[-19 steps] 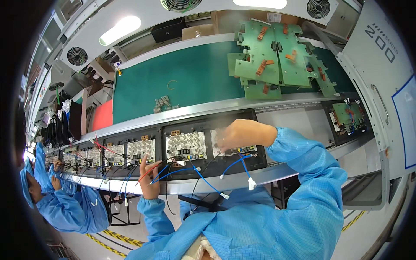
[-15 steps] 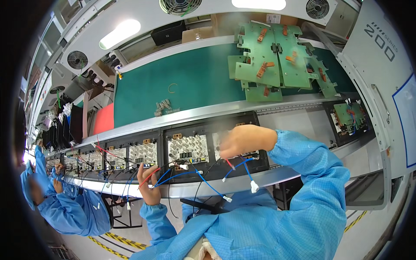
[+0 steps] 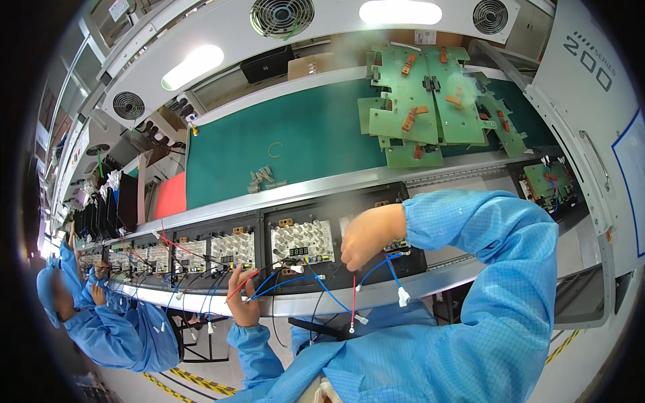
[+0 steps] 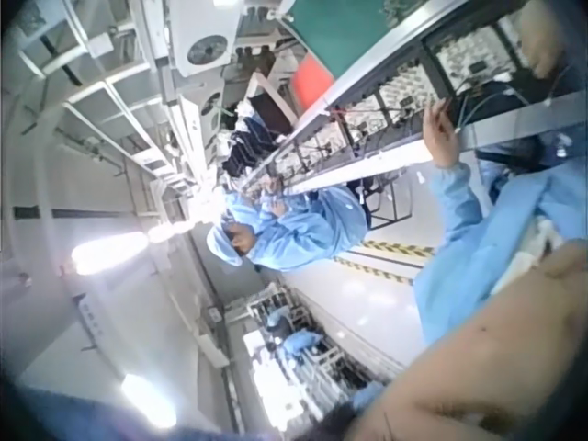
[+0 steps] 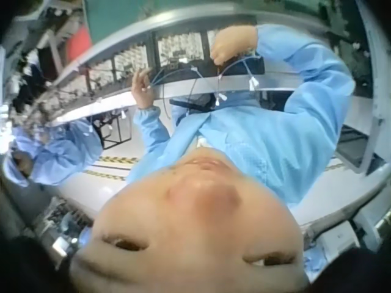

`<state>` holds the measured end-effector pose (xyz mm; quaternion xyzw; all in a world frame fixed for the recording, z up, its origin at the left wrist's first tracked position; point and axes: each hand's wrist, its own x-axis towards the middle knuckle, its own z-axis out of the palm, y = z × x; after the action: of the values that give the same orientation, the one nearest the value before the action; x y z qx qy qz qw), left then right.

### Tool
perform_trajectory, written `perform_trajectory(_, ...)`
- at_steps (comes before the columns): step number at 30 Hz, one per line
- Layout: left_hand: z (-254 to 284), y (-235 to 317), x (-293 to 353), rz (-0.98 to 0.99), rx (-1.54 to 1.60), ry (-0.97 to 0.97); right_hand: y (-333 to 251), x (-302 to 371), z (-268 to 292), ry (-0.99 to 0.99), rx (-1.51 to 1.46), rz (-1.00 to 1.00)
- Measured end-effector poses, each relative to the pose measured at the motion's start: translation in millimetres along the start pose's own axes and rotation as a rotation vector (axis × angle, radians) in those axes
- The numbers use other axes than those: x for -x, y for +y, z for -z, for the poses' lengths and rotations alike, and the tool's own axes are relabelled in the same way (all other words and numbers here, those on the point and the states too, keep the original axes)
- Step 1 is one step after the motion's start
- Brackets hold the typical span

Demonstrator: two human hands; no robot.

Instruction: Connecting wires and checking components on electronic circuit boards on an assembly line.

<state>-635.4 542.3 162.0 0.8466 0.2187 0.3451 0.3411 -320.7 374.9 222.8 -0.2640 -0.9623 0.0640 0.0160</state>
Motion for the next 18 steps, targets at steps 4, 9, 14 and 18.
perform_trajectory(4,1,5,-2,-0.001,-0.034,-0.004,-5,8,14,-0.018,-0.022,-0.103)
perform_trajectory(9,3,4,1,0.008,-0.018,-0.016,-13,37,54,0.229,0.191,-0.258)
perform_trajectory(14,5,5,-5,-0.030,-0.058,-0.002,-26,96,66,1.150,-0.842,-1.102)
perform_trajectory(18,5,1,-12,-0.105,-0.070,0.021,-18,120,25,1.527,-1.430,-1.158)
